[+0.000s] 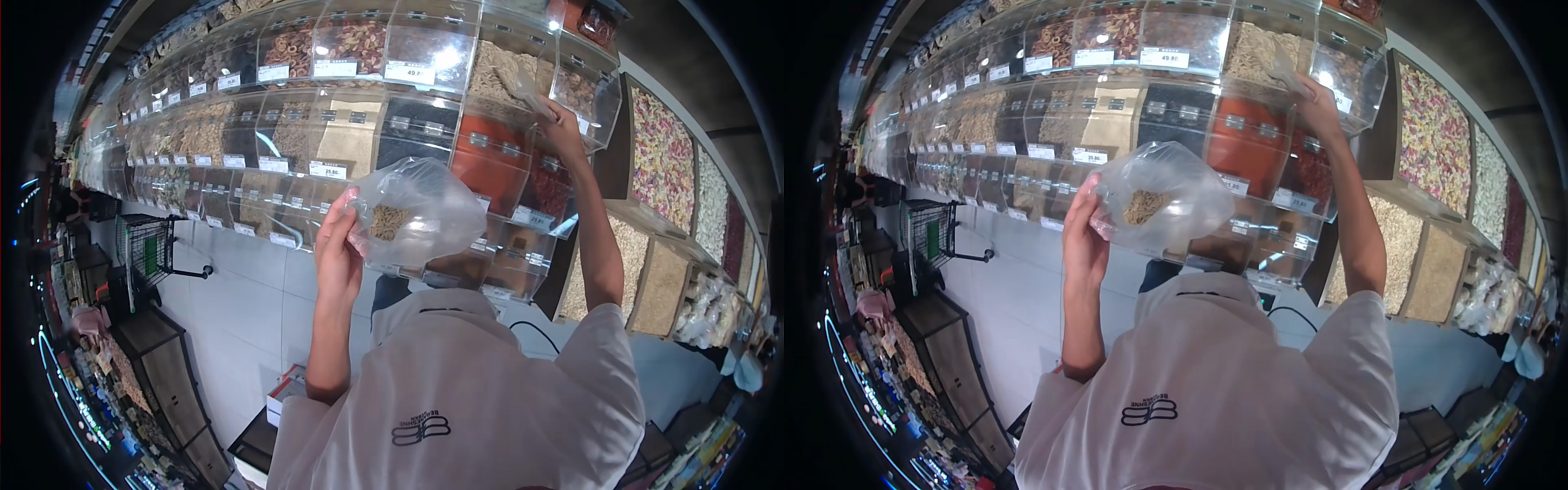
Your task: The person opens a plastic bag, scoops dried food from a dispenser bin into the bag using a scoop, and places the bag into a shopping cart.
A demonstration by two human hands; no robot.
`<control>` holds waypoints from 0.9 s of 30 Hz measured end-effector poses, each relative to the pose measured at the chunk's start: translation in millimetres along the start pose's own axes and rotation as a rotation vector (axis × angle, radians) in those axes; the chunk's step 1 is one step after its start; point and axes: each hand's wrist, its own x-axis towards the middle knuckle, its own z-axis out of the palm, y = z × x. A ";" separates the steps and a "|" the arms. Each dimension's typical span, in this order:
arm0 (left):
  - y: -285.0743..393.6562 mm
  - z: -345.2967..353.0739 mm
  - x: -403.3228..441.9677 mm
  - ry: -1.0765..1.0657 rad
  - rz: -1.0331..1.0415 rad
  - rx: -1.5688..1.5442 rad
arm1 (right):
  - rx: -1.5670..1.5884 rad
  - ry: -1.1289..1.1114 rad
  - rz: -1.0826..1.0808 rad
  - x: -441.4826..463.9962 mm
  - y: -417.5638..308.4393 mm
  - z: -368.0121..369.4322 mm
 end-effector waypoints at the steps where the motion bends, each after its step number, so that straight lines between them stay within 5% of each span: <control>1: -2.3 -3.3 1.1 -0.004 -0.003 0.015 | 0.000 0.010 0.020 -3.9 -7.0 0.4; 9: -3.1 0.4 1.3 0.014 -0.019 0.008 | -0.207 -0.325 0.151 -72.3 -128.1 -24.0; 15: -2.8 -0.8 6.8 0.002 0.001 -0.007 | -0.358 -0.551 -0.243 -113.8 -192.2 10.2; 21: -2.2 -0.4 0.8 0.019 -0.015 -0.025 | -1.005 -0.495 -0.849 -142.7 -192.2 72.9; 27: -5.3 -12.1 0.1 0.016 -0.013 -0.027 | -0.888 -0.244 -0.498 -84.0 -186.4 12.5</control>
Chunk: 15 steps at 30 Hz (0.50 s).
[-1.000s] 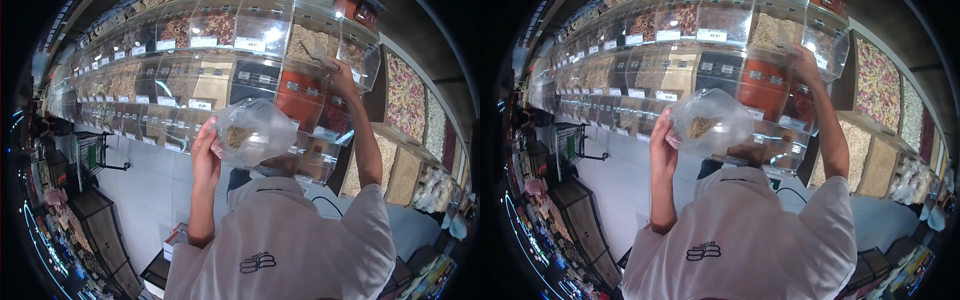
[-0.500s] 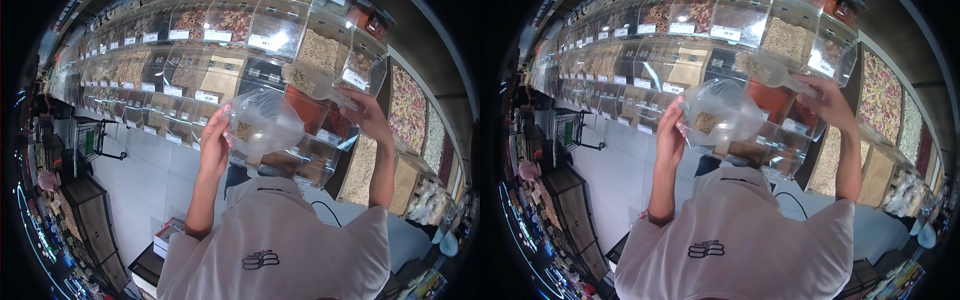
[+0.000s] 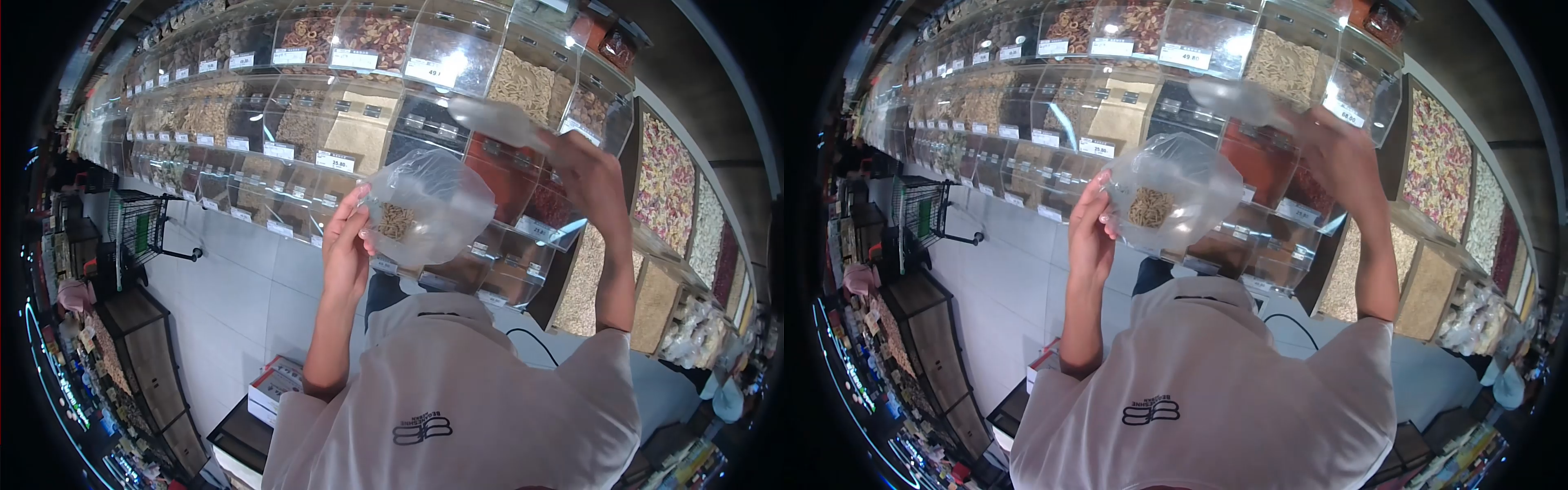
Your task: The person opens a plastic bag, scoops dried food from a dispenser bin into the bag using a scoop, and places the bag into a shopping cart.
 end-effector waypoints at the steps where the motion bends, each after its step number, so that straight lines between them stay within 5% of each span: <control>1: 0.3 0.0 0.1 0.002 -0.002 -0.010 | -0.139 0.040 0.060 9.6 11.8 0.6; 8: 3.2 2.5 1.1 0.011 0.008 -0.014 | -0.778 -0.245 0.186 76.2 103.7 59.4; 15: 5.4 -1.1 1.9 0.027 0.008 -0.049 | -0.337 -0.446 0.245 112.7 112.8 43.2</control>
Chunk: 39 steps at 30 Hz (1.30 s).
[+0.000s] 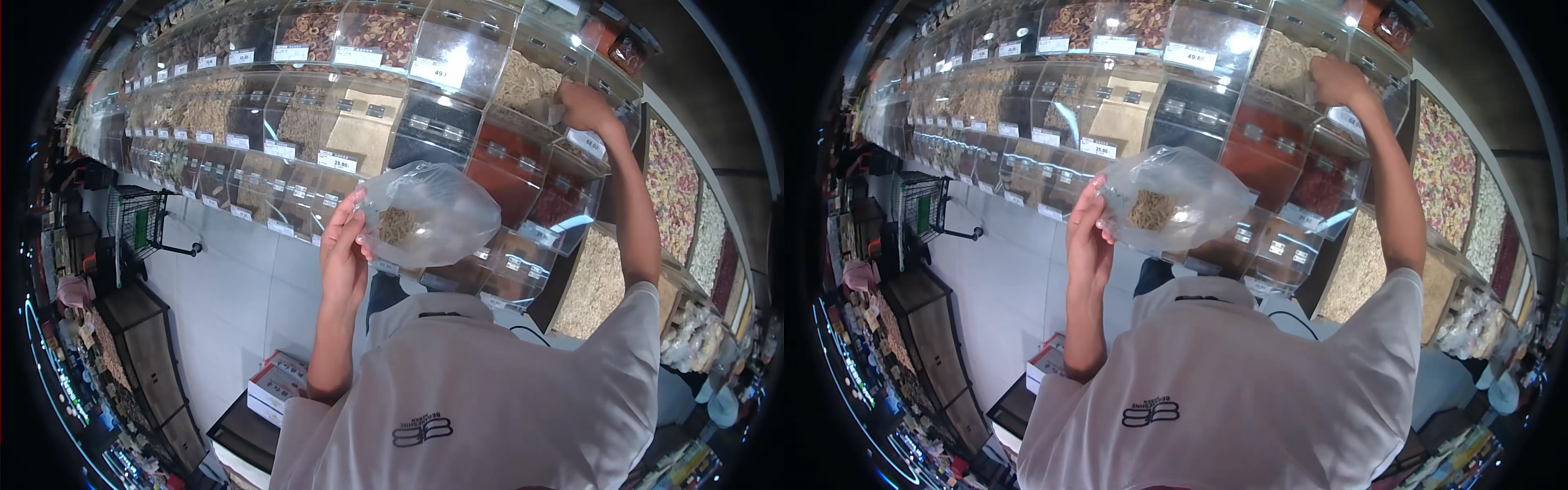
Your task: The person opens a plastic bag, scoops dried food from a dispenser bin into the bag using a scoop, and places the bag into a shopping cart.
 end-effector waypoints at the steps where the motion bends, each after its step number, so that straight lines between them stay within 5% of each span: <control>1: -0.3 -0.4 1.0 0.002 0.001 0.001 | 0.099 0.001 -0.010 2.6 9.9 5.0; 7: -0.4 0.3 4.2 0.021 -0.014 -0.008 | 0.505 0.134 -0.015 9.2 50.7 46.2; 10: 0.3 1.4 6.4 0.019 -0.017 -0.006 | 0.021 0.482 0.075 10.5 46.8 53.0; 17: -1.5 1.4 10.0 0.017 -0.022 0.031 | -0.303 0.500 0.069 77.6 43.9 87.9; 24: -1.0 0.0 7.5 0.030 -0.024 0.027 | -0.510 0.193 -0.081 60.7 59.9 76.6; 27: -3.6 -1.3 8.3 0.003 -0.019 0.017 | -0.220 0.258 -0.187 34.9 60.1 78.0; 31: -5.0 -1.5 6.3 -0.002 -0.021 0.001 | 0.002 0.013 -0.100 -1.8 24.0 42.8; 39: -7.9 -0.1 3.7 -0.020 -0.046 0.019 | 0.752 -0.041 -0.091 38.4 65.0 122.2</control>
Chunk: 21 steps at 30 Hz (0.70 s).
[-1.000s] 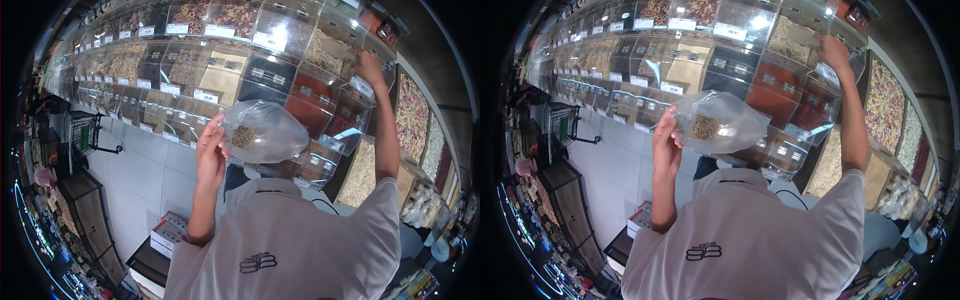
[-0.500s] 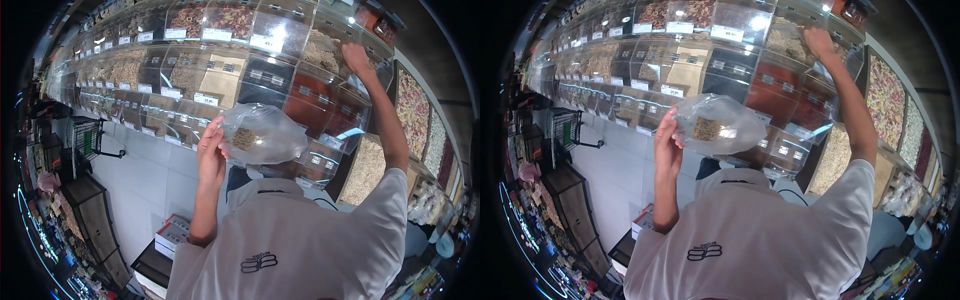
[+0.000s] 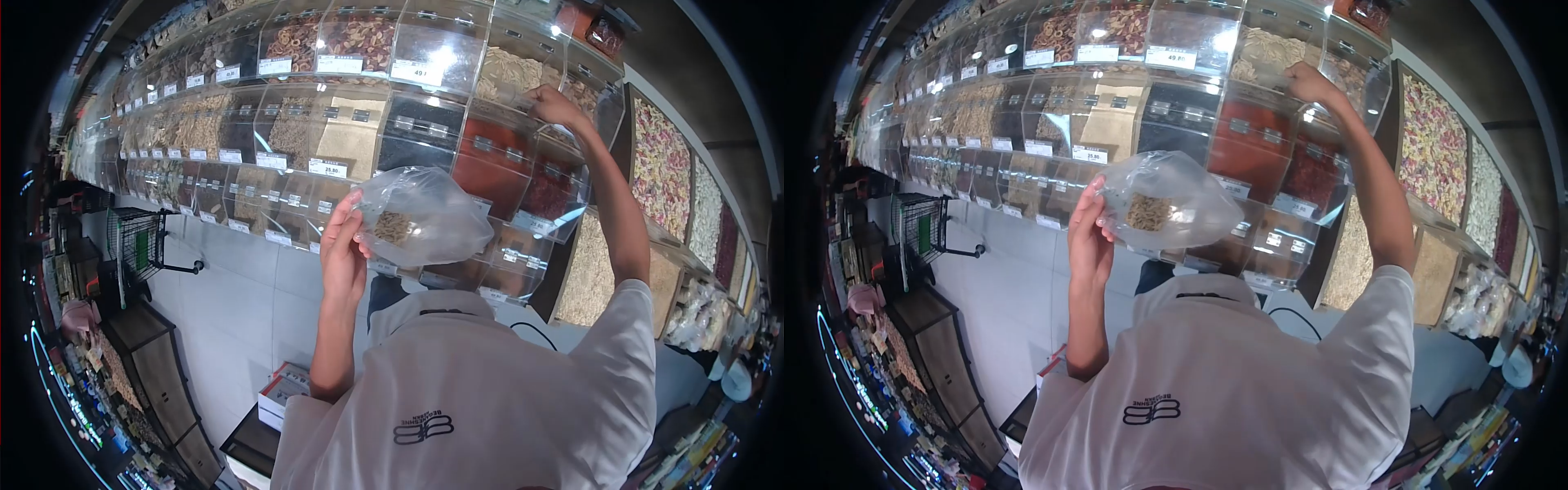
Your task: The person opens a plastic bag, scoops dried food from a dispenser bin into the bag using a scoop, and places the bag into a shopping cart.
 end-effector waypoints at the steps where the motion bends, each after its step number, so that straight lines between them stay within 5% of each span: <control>1: 0.0 1.5 -0.4 0.004 -0.005 0.001 | 0.112 -0.003 0.105 -3.0 -9.2 3.0; 3: 0.8 2.9 -1.3 0.008 -0.007 0.005 | 0.278 0.075 0.273 -14.1 -31.2 12.6; 9: 2.7 0.5 -4.5 0.002 -0.003 0.006 | 0.342 0.226 0.328 -20.7 -34.0 19.6; 21: -0.6 0.9 -7.7 -0.004 0.022 0.059 | 0.527 0.344 0.259 -82.8 -50.9 24.5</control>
